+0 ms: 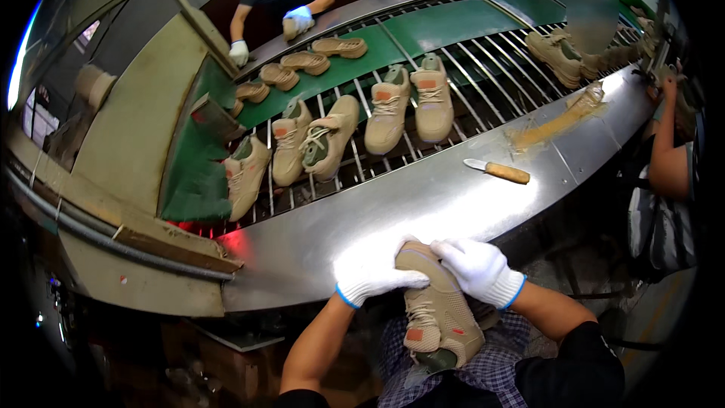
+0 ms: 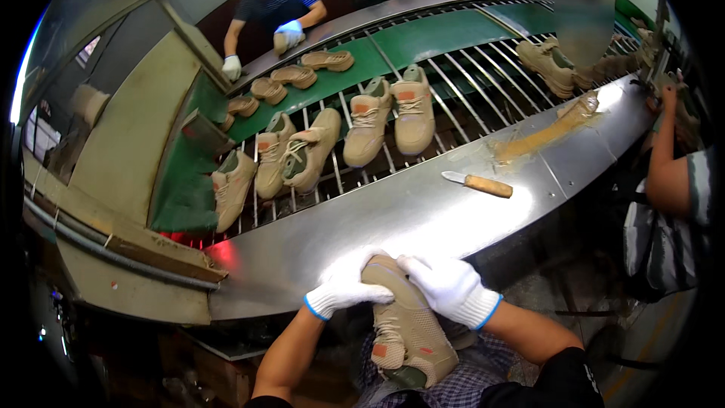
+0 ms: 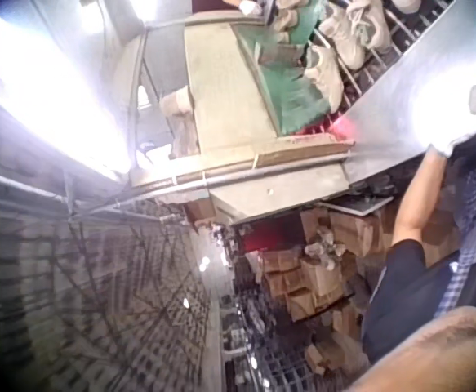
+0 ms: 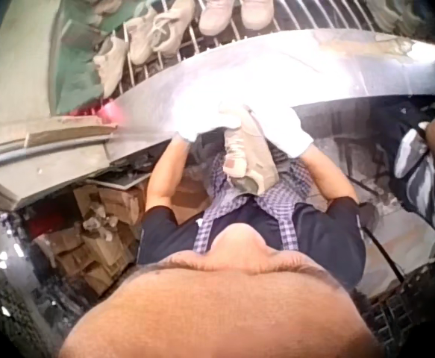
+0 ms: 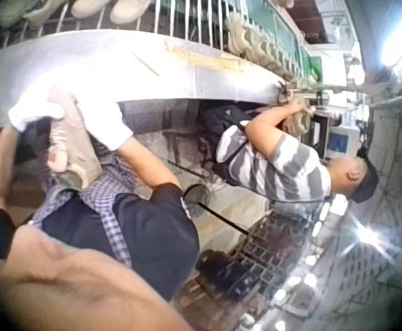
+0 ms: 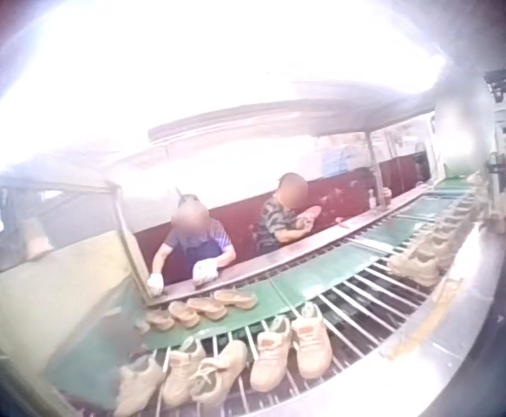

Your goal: The person applies adhesive to shoe outsoles using a brush, then presses the soles onto the shoe uppers at a conveyor-belt workstation. The person retrieves soles from the conveyor, brushes glue onto the bottom edges, aligns the sole with the shoe body, and presses it firmly by hand to secure the bond.

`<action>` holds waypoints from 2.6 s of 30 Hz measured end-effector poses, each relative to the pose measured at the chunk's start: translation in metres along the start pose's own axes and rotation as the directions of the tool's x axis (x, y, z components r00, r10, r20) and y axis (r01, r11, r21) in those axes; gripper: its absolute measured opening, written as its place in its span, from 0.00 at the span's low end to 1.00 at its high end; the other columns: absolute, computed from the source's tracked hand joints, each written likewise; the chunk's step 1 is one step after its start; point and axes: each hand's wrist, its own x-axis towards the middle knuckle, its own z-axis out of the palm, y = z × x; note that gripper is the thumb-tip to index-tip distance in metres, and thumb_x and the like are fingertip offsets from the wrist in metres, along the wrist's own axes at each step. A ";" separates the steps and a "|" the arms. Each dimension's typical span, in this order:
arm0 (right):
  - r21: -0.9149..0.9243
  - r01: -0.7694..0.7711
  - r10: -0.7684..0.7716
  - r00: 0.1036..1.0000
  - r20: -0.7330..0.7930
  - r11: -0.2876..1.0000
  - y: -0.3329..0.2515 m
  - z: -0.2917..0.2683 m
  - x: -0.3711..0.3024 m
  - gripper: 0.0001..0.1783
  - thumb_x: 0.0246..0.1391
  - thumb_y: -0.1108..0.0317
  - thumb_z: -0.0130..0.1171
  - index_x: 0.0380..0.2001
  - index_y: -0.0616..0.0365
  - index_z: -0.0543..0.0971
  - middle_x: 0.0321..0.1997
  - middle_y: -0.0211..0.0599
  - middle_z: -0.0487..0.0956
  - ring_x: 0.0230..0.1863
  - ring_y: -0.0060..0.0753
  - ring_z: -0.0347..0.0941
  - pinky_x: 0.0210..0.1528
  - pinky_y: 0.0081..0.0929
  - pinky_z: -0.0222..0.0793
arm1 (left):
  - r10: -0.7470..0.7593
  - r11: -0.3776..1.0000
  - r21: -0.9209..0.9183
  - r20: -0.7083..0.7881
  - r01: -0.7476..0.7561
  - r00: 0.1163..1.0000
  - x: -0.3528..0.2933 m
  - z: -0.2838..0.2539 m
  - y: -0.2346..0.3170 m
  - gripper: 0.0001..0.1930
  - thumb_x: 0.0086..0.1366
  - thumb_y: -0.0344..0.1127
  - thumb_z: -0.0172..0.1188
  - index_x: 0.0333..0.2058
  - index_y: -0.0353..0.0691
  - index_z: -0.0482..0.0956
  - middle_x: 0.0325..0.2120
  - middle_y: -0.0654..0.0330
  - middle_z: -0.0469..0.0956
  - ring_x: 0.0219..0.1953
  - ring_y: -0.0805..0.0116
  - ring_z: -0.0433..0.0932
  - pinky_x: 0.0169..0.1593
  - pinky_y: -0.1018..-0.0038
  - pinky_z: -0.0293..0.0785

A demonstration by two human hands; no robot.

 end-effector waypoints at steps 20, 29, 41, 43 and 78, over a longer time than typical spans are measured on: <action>0.289 -0.183 0.124 0.970 0.211 0.940 -0.009 -0.029 -0.013 0.29 0.70 0.60 0.59 0.70 0.59 0.70 0.56 0.58 0.83 0.48 0.58 0.86 0.53 0.45 0.84 | 0.140 0.978 0.169 -0.078 -0.125 0.987 -0.007 -0.003 -0.002 0.35 0.63 0.46 0.77 0.64 0.38 0.76 0.56 0.54 0.81 0.60 0.60 0.79 0.67 0.65 0.73; 0.327 -0.353 0.199 0.884 0.423 0.876 -0.017 -0.028 -0.045 0.45 0.62 0.63 0.65 0.78 0.62 0.58 0.56 0.62 0.79 0.45 0.53 0.86 0.46 0.41 0.85 | 0.372 0.530 0.814 0.028 -0.237 0.928 0.018 0.030 0.046 0.13 0.73 0.42 0.57 0.37 0.40 0.85 0.32 0.48 0.84 0.37 0.44 0.83 0.45 0.53 0.79; 0.300 -0.148 0.098 0.980 0.175 0.942 -0.011 0.006 -0.026 0.39 0.56 0.67 0.57 0.73 0.56 0.69 0.37 0.52 0.83 0.31 0.54 0.84 0.36 0.45 0.85 | 0.485 0.560 0.805 -0.128 -0.195 0.865 0.008 0.027 0.035 0.18 0.73 0.41 0.58 0.24 0.41 0.83 0.22 0.48 0.81 0.28 0.44 0.82 0.36 0.53 0.77; 0.262 -0.131 0.075 0.974 0.213 0.956 -0.020 -0.009 -0.021 0.40 0.56 0.65 0.60 0.74 0.55 0.68 0.33 0.49 0.82 0.27 0.51 0.83 0.32 0.44 0.83 | 0.443 0.569 0.810 -0.155 -0.143 0.883 0.014 0.028 0.038 0.19 0.74 0.41 0.58 0.23 0.40 0.83 0.21 0.49 0.80 0.27 0.44 0.81 0.35 0.53 0.77; 0.193 -0.130 0.072 0.957 0.281 0.973 -0.082 -0.047 0.037 0.47 0.58 0.33 0.68 0.65 0.62 0.72 0.46 0.58 0.86 0.47 0.59 0.87 0.50 0.45 0.83 | 0.135 0.758 -0.408 -0.665 -0.509 0.735 -0.052 0.062 0.055 0.12 0.70 0.26 0.55 0.51 0.36 0.75 0.47 0.58 0.77 0.50 0.70 0.74 0.62 0.70 0.71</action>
